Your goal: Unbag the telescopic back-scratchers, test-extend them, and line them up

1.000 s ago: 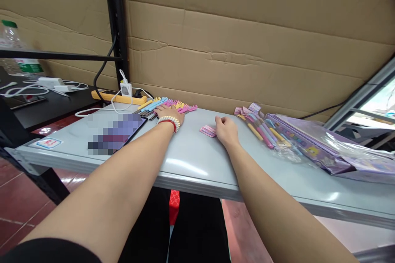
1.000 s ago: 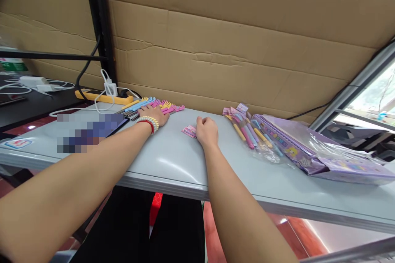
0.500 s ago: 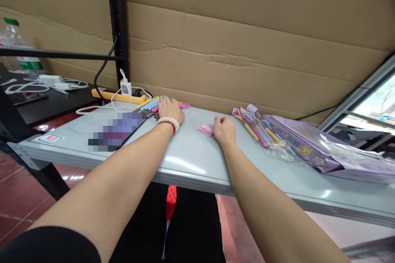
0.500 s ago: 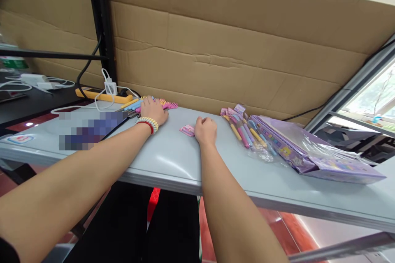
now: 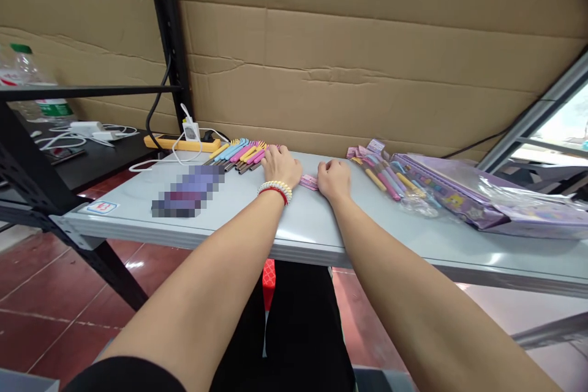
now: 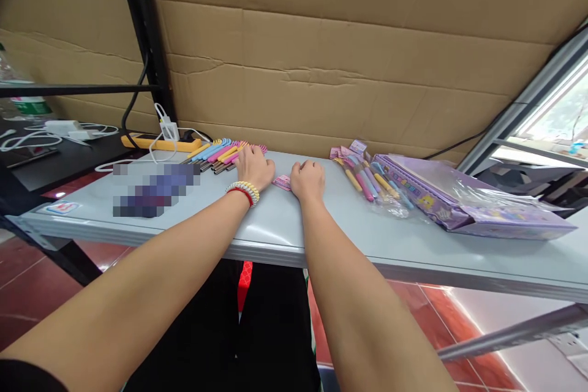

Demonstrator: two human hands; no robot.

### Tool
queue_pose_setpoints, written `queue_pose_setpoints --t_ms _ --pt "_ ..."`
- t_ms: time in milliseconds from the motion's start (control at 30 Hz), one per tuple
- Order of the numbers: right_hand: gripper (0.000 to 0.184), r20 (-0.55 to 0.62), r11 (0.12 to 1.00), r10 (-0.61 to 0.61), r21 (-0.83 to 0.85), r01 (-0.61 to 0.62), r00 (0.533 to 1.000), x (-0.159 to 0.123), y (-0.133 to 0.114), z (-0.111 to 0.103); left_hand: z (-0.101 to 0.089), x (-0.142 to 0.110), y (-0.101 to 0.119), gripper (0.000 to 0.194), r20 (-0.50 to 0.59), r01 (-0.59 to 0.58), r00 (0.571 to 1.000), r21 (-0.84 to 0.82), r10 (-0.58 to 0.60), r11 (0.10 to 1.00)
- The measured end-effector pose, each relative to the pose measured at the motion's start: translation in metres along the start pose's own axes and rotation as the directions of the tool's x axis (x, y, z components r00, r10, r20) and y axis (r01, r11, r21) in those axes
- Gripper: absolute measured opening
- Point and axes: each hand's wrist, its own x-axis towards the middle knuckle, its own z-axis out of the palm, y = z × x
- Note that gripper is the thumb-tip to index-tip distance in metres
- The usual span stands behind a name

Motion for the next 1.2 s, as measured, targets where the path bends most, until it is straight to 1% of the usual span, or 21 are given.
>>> queue_pose_setpoints --t_ms 33,100,133,167,233,267,400,467,500,533,567,633,700,800,933,1000,1133,1200 --pt "0.027 0.003 1.000 0.000 0.014 0.000 1.000 0.001 0.001 0.000 -0.002 0.000 -0.002 0.031 0.057 -0.024 0.998 -0.017 0.025 1.000" --pt "0.025 0.013 0.998 0.014 0.055 -0.014 1.000 0.002 0.004 -0.001 -0.006 0.000 -0.008 0.027 0.178 -0.068 0.981 -0.055 0.077 0.996" --pt "0.024 0.016 0.996 0.030 0.078 -0.031 0.999 0.003 0.005 -0.002 -0.008 0.001 -0.012 0.024 0.221 -0.092 0.969 -0.075 0.107 0.993" --pt "0.022 0.018 0.994 0.050 0.099 -0.052 0.999 0.003 0.006 -0.002 -0.009 0.002 -0.015 0.022 0.242 -0.119 0.960 -0.092 0.138 0.989" --pt "0.017 0.025 0.989 0.082 0.123 -0.085 0.996 0.004 0.007 -0.003 -0.009 0.003 -0.022 0.018 0.232 -0.161 0.955 -0.116 0.184 0.980" --pt "0.015 0.030 0.988 0.086 0.125 -0.089 0.996 0.005 0.007 -0.003 -0.009 0.004 -0.025 0.016 0.221 -0.165 0.957 -0.121 0.189 0.979" --pt "0.012 0.042 0.989 0.062 0.132 -0.067 0.997 0.009 0.009 -0.008 -0.009 0.007 -0.030 0.016 0.177 -0.118 0.975 -0.109 0.136 0.987" --pt "0.013 0.005 0.992 0.059 0.113 -0.060 0.998 0.014 0.015 -0.015 -0.011 0.008 -0.031 0.016 0.161 -0.084 0.982 -0.100 0.100 0.991" --pt "0.014 -0.027 0.994 0.077 0.086 -0.075 0.997 0.016 0.018 -0.020 -0.012 0.009 -0.031 0.015 0.153 -0.067 0.985 -0.098 0.082 0.993" --pt "0.016 -0.067 0.993 0.110 0.048 -0.107 0.992 0.018 0.023 -0.024 -0.012 0.009 -0.032 0.015 0.147 -0.051 0.987 -0.097 0.065 0.994" --pt "0.018 -0.116 0.986 0.165 0.000 -0.166 0.979 0.019 0.027 -0.029 -0.013 0.009 -0.033 0.015 0.143 -0.037 0.988 -0.097 0.051 0.995" --pt "0.028 -0.205 0.948 0.282 -0.093 -0.305 0.937 0.021 0.034 -0.034 -0.014 0.009 -0.034 0.016 0.141 -0.014 0.990 -0.099 0.028 0.995" --pt "0.040 -0.238 0.899 0.371 -0.151 -0.412 0.897 0.020 0.039 -0.034 -0.015 0.008 -0.034 0.015 0.140 0.002 0.990 -0.099 0.012 0.995" --pt "0.050 -0.179 0.855 0.452 -0.192 -0.482 0.874 0.019 0.042 -0.026 -0.015 0.008 -0.034 0.015 0.151 0.014 0.988 -0.098 0.001 0.995" --pt "0.056 -0.080 0.836 0.460 -0.297 -0.462 0.884 0.019 0.045 -0.016 -0.015 0.008 -0.034 0.015 0.172 0.027 0.985 -0.111 -0.008 0.993" --pt "0.059 -0.054 0.826 0.465 -0.335 -0.454 0.884 0.018 0.044 -0.015 -0.015 0.008 -0.034 0.015 0.178 0.033 0.984 -0.111 -0.013 0.993" --pt "0.069 -0.004 0.785 0.513 -0.401 -0.471 0.859 0.016 0.039 -0.018 -0.013 0.010 -0.036 0.016 0.180 0.039 0.984 -0.105 -0.020 0.994" --pt "0.073 -0.008 0.769 0.526 -0.421 -0.480 0.850 0.016 0.037 -0.019 -0.011 0.011 -0.036 0.017 0.188 0.050 0.982 -0.113 -0.028 0.992"
